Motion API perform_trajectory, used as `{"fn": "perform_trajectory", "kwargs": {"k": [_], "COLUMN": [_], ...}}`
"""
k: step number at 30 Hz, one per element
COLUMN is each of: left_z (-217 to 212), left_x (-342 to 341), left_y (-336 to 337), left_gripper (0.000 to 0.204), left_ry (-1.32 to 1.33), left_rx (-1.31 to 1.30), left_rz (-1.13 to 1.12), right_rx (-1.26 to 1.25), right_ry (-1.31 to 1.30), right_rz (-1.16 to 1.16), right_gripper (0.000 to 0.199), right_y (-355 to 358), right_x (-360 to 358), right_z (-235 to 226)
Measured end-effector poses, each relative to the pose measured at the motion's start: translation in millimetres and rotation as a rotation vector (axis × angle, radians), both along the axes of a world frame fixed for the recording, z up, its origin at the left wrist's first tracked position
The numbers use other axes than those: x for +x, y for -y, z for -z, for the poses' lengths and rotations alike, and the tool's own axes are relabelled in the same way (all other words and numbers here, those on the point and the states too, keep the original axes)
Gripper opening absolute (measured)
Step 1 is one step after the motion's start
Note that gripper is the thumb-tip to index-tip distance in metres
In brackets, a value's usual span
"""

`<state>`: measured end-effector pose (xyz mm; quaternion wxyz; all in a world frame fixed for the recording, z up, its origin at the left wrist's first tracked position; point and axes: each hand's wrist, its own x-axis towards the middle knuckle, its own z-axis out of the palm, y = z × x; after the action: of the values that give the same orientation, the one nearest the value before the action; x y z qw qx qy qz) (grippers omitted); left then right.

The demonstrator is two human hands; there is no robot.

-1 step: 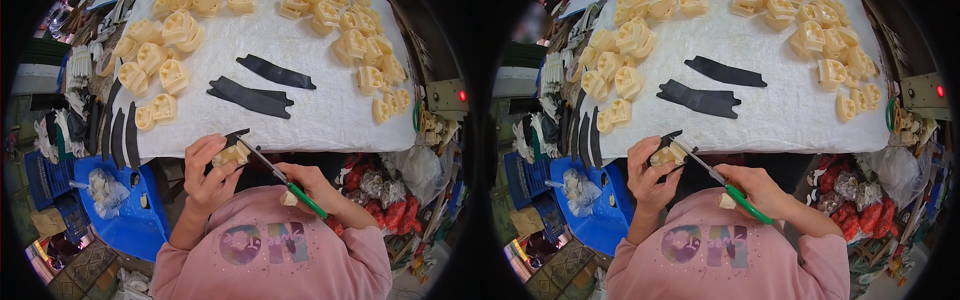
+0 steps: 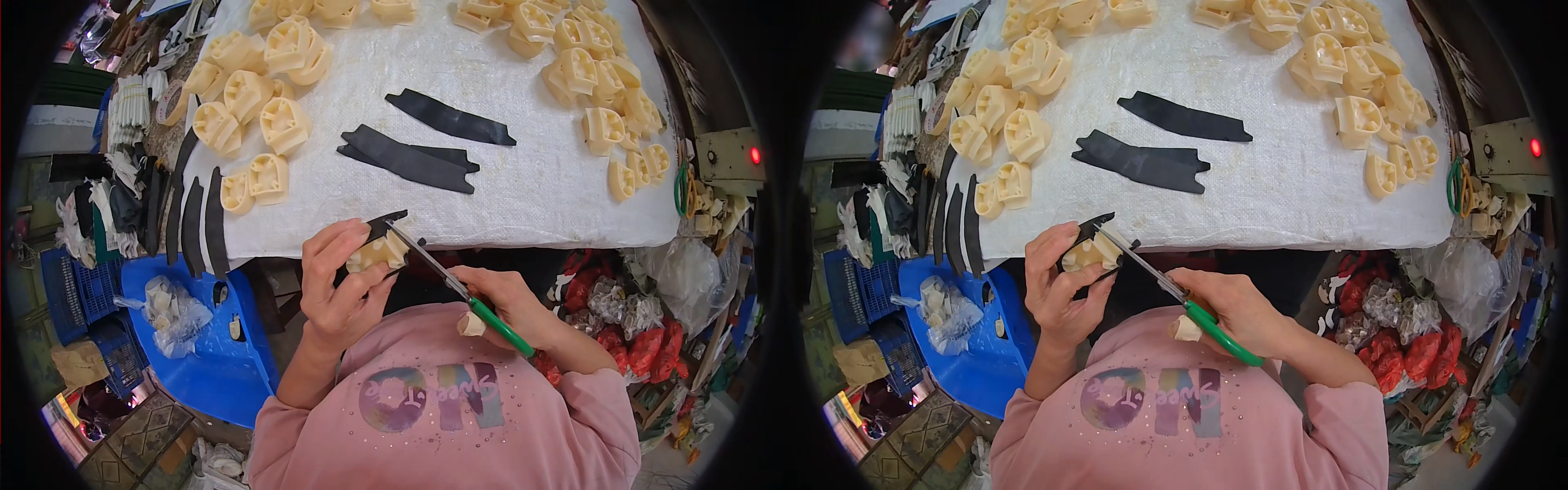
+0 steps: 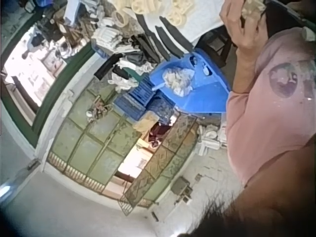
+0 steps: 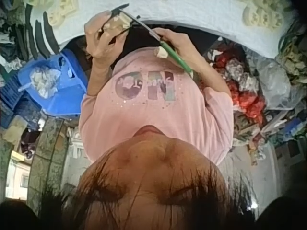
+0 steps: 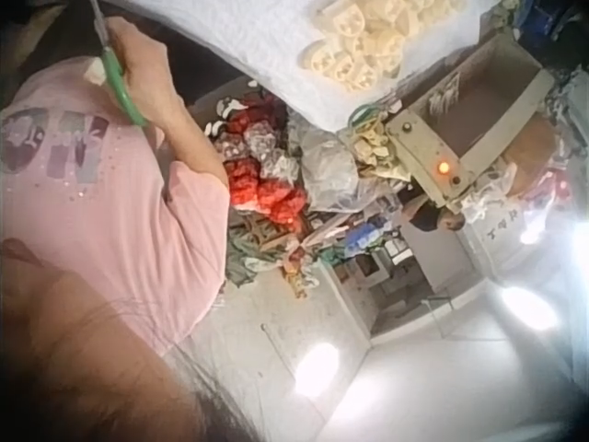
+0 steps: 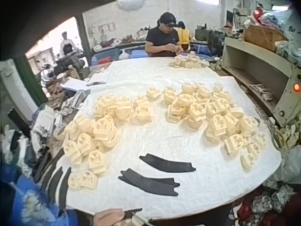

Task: Assembling black straps into cream-colored shoe molds and trimming excess with scissors.

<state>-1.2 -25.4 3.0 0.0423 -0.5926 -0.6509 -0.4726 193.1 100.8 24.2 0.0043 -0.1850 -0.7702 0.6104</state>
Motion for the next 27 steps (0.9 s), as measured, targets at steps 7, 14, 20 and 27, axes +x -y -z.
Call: {"fn": "perform_trajectory", "kwargs": {"k": [7,14,20,27], "left_z": [1,10,16,17], "left_x": [0,-7,-15,-19], "left_y": [-2,5,7,6], "left_gripper": [0.030,0.025,0.025,0.026], "left_ry": [-0.014,0.156,0.112,0.180], "left_rx": [0.015,-0.019,-0.255,-0.368], "left_rz": [-0.010,-0.085,-0.140,-0.124], "right_rx": [0.069,0.124,-0.325,-0.919], "right_ry": [-0.040,-0.080,-0.066,-0.681], "right_rz": [0.016,0.180,0.286,0.354], "right_gripper": [0.047,0.059,0.077,0.078], "right_y": [8,-2,-11,-22], "right_x": [6,17,8,-49], "right_z": [13,15,-8,10]}}
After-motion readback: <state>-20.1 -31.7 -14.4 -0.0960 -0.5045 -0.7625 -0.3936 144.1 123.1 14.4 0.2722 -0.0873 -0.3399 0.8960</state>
